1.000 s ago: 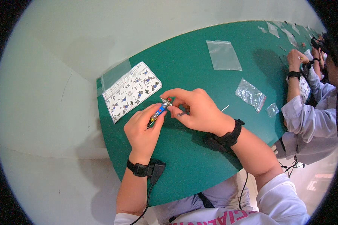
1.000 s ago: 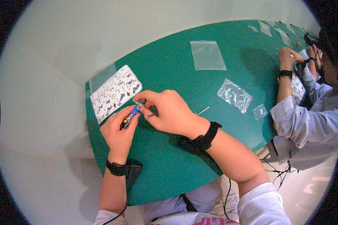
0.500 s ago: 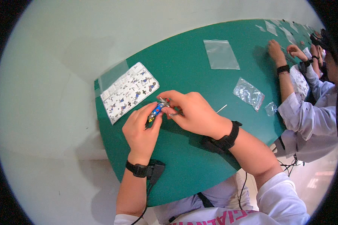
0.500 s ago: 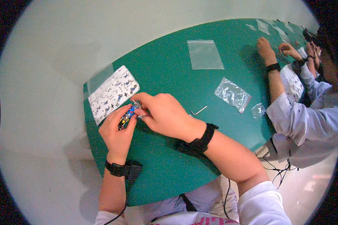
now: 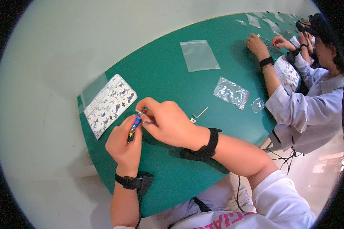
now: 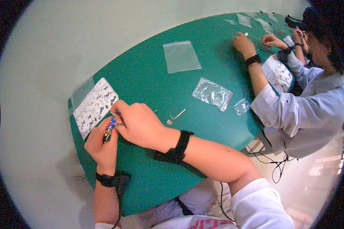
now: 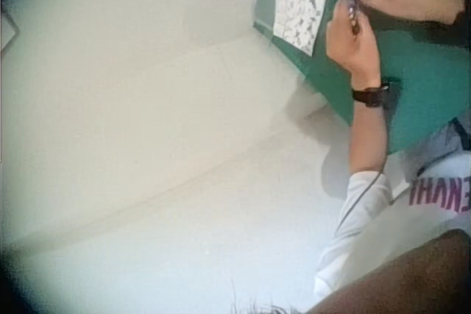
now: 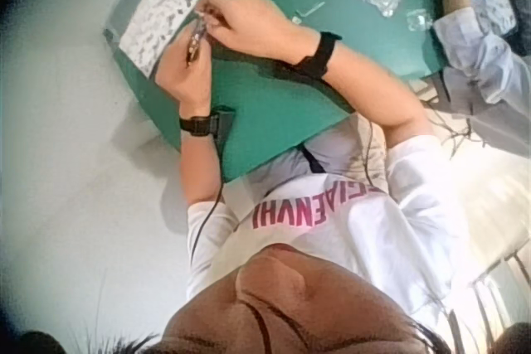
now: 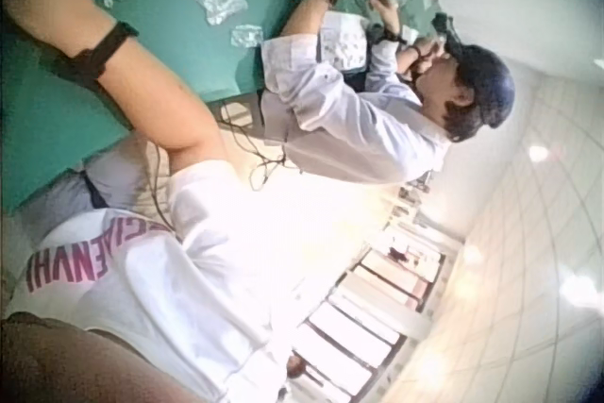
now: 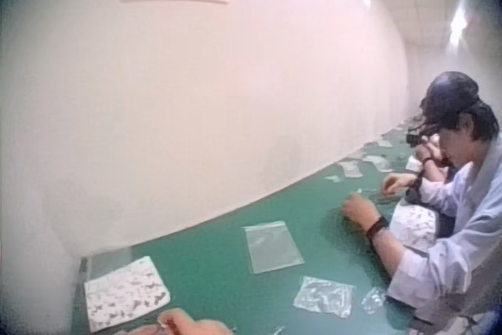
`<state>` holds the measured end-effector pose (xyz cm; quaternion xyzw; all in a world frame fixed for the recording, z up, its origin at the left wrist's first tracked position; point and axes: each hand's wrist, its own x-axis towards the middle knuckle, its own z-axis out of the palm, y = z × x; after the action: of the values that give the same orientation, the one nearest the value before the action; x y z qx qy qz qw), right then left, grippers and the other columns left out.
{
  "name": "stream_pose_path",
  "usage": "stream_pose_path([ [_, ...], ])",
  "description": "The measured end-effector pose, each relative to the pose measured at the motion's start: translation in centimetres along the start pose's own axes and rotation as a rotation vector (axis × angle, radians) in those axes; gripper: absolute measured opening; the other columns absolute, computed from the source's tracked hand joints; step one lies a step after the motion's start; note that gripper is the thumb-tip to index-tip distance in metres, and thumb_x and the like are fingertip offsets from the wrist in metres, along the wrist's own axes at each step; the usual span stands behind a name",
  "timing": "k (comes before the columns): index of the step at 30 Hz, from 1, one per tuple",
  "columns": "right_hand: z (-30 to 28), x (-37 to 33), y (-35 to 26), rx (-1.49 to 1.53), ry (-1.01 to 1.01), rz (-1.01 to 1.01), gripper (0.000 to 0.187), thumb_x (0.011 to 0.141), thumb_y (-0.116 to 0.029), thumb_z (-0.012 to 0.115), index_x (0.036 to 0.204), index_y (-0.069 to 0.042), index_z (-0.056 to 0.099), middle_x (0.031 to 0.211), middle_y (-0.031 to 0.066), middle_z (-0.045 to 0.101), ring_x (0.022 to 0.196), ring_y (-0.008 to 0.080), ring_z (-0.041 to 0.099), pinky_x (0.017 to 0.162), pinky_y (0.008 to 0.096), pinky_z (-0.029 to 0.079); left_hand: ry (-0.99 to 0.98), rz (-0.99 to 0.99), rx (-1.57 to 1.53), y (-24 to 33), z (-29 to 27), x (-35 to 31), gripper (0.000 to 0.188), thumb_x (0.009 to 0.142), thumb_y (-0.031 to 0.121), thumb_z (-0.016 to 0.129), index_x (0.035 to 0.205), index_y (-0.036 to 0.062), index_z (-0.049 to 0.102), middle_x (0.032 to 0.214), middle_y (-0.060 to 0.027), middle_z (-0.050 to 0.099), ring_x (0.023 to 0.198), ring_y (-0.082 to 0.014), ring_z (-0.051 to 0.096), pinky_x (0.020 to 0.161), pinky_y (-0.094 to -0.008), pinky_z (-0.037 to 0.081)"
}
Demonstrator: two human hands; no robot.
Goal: The recorder is assembling a small toy motorcycle using various plastic parts and a small wrench tool.
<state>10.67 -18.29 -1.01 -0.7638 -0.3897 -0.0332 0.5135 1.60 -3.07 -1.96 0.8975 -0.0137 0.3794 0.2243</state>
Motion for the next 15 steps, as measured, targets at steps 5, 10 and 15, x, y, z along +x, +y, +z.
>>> stream_pose_path([
  [5,-0.5,0.2,0.6,-0.132,-0.010,-0.117,0.026,0.087,-0.007,0.068,0.112,-0.006,0.061,0.078,0.0175,0.070,0.071,0.0374,0.069,0.062,0.0466,0.053,-0.047,-0.005,-0.062,-0.8,0.0,0.3,0.035,0.076,-0.004,0.080,0.109,0.0066,0.076,0.103,-0.0086,0.077,0.076,-0.0223,0.070,0.070,-0.0330,0.056],
  [10,-0.1,0.3,0.5,-0.076,-0.016,-0.093,0.024,0.091,-0.008,0.068,0.113,-0.006,0.059,0.074,0.0171,0.068,0.066,0.0365,0.068,0.058,0.0442,0.052,-0.014,0.031,0.006,-0.4,-0.1,0.6,0.034,0.077,-0.001,0.080,0.110,0.0067,0.076,0.103,-0.0088,0.077,0.076,-0.0233,0.069,0.069,-0.0326,0.056],
  [15,0.0,0.3,0.0,0.066,0.025,0.004,0.020,0.095,-0.009,0.068,0.111,-0.006,0.056,0.070,0.0181,0.067,0.063,0.0362,0.068,0.056,0.0421,0.050,0.009,0.021,0.046,0.3,0.1,0.5,0.031,0.079,0.002,0.080,0.109,0.0067,0.076,0.102,-0.0090,0.077,0.076,-0.0241,0.070,0.069,-0.0335,0.056],
])
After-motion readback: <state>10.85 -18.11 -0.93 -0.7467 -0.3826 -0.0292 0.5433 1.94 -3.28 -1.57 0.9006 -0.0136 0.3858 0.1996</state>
